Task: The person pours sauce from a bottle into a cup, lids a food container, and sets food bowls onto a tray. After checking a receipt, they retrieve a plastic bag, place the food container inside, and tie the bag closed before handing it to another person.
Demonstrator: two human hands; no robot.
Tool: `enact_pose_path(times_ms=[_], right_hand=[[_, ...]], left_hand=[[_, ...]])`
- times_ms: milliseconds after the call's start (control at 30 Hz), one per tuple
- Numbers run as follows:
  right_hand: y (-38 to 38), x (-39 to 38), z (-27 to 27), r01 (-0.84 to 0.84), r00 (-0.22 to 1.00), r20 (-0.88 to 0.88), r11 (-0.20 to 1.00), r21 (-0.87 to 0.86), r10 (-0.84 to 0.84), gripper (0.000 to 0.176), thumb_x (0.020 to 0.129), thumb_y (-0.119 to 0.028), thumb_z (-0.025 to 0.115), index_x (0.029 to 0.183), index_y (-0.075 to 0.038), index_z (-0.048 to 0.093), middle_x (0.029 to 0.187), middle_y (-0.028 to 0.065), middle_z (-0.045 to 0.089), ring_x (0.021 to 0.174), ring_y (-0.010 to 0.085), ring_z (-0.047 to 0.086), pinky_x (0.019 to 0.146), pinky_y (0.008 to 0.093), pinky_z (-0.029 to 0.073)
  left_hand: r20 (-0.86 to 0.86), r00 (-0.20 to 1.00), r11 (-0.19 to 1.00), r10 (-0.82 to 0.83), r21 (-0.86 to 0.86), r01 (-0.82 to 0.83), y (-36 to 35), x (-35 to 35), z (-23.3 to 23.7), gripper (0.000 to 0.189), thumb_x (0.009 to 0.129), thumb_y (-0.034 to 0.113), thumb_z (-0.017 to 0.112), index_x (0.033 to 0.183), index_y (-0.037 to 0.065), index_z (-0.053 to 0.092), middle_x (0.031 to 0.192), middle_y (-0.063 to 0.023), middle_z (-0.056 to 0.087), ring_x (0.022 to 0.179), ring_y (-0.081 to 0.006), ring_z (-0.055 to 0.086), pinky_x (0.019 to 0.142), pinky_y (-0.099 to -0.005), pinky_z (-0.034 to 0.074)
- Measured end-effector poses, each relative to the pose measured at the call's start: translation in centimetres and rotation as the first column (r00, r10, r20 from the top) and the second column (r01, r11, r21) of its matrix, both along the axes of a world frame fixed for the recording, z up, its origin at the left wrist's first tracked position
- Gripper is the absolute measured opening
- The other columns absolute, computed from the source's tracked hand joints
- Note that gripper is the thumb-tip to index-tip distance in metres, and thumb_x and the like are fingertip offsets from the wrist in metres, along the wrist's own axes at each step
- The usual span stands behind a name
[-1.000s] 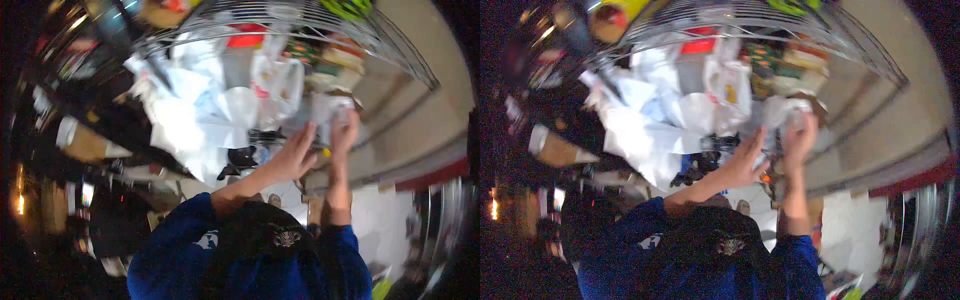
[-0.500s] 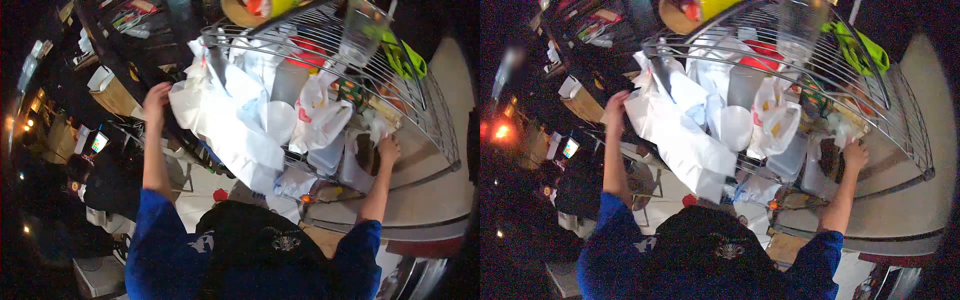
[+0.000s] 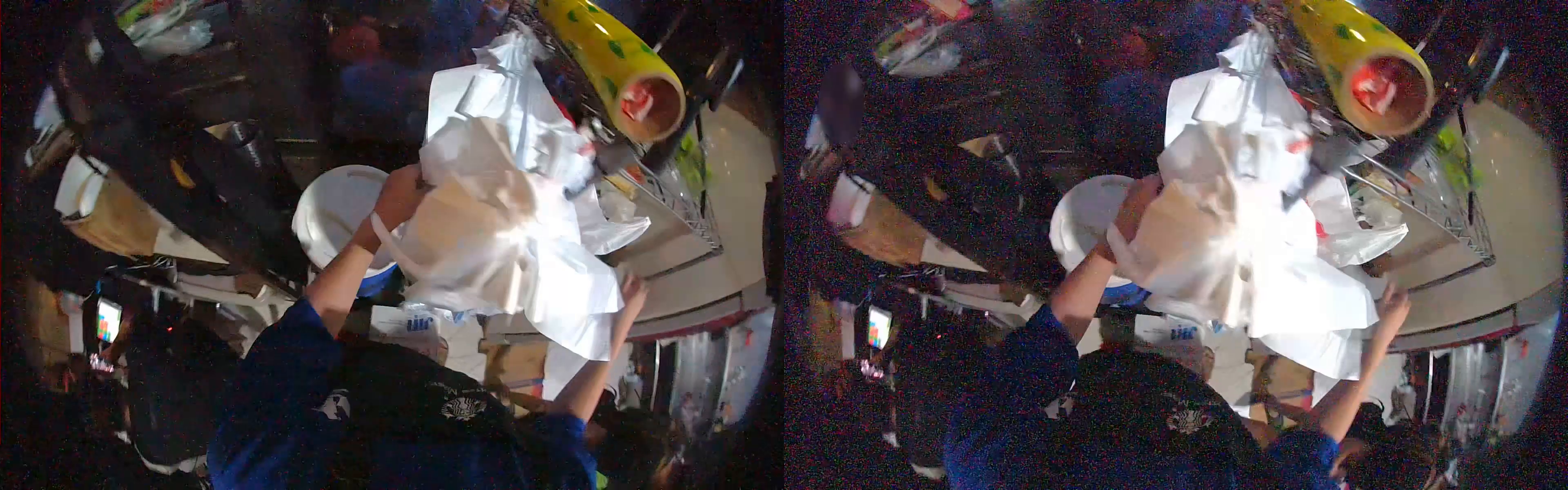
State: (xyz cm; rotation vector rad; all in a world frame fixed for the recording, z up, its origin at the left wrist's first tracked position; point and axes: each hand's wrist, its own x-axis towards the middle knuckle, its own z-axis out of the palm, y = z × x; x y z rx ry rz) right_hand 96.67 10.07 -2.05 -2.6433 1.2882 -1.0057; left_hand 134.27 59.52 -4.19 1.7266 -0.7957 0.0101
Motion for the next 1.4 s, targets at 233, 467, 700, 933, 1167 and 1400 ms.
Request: enact_pose_path(times_ms=[233,467,700,933,1167,1400], right_hand=[[23.4,-6.5,-3.5,0.135,0.985,-0.131,0.978,0.158,-0.115,0.034,0.093,-0.031,0.056,0.101,0.001,0.062,0.093,0.0194,0.059,0.082,0.0328,0.059,0.073,0.0424,0.047],[33.2,-1.0,6.8,0.005,1.000,0.006,1.000,-0.012,-0.005,0.024,0.093,-0.020,0.056,0.103,0.001,0.062,0.091,0.0132,0.058,0.077,0.0213,0.057,0.064,0.0302,0.047],[41.5,3.5,10.4,-0.228,0.943,0.251,0.974,0.014,0.217,0.016,0.091,-0.011,0.057,0.098,0.003,0.062,0.092,0.0084,0.058,0.080,0.0147,0.055,0.068,0.0250,0.045],[51.4,14.1,18.3,-0.615,0.788,-0.083,0.770,-0.172,0.610,0.011,0.079,-0.001,0.063,0.089,0.000,0.065,0.095,0.0145,0.059,0.085,0.0280,0.058,0.078,0.0347,0.046],[47.0,25.0,19.6,-0.650,0.665,-0.712,0.643,-0.404,0.225,0.045,0.078,-0.032,0.071,0.111,-0.001,0.062,0.111,0.0198,0.060,0.104,0.0306,0.059,0.094,0.0478,0.041],[49.6,19.9,19.2,-0.615,0.321,-0.921,0.788,-0.024,0.223,0.040,0.077,-0.038,0.066,0.099,-0.006,0.059,0.112,0.0150,0.058,0.117,0.0288,0.050,0.106,0.0518,0.027]], left_hand=[[0.253,0.892,0.927,0.374,-0.128,-0.353,3.9,2.6,0.0,0.016,0.089,0.015,0.058,0.086,0.000,0.062,0.079,-0.0206,0.063,0.072,-0.0374,0.063,0.060,-0.0407,0.047],[0.091,0.895,0.830,0.437,-0.424,-0.362,6.8,5.1,1.8,0.009,0.088,0.011,0.060,0.090,0.002,0.060,0.079,-0.0187,0.063,0.072,-0.0350,0.064,0.060,-0.0389,0.048],[0.367,0.831,0.898,0.417,-0.304,-0.316,7.6,13.0,2.9,0.012,0.088,0.009,0.055,0.098,0.003,0.059,0.089,-0.0212,0.061,0.086,-0.0350,0.061,0.074,-0.0426,0.047],[0.283,0.902,0.932,-0.326,-0.065,0.357,1.5,2.6,4.3,0.026,0.085,0.009,0.056,0.109,0.002,0.060,0.104,-0.0194,0.063,0.101,-0.0366,0.059,0.087,-0.0442,0.047],[-0.144,0.727,0.740,-0.671,-0.176,0.649,2.2,-3.2,3.6,0.021,0.091,0.018,0.049,0.098,0.003,0.063,0.101,-0.0198,0.064,0.096,-0.0317,0.061,0.084,-0.0372,0.047],[-0.356,0.659,0.588,-0.662,0.299,0.752,6.3,-2.8,3.5,0.046,0.090,0.048,0.055,0.104,0.006,0.067,0.089,-0.0148,0.068,0.086,-0.0238,0.065,0.079,-0.0339,0.050]])
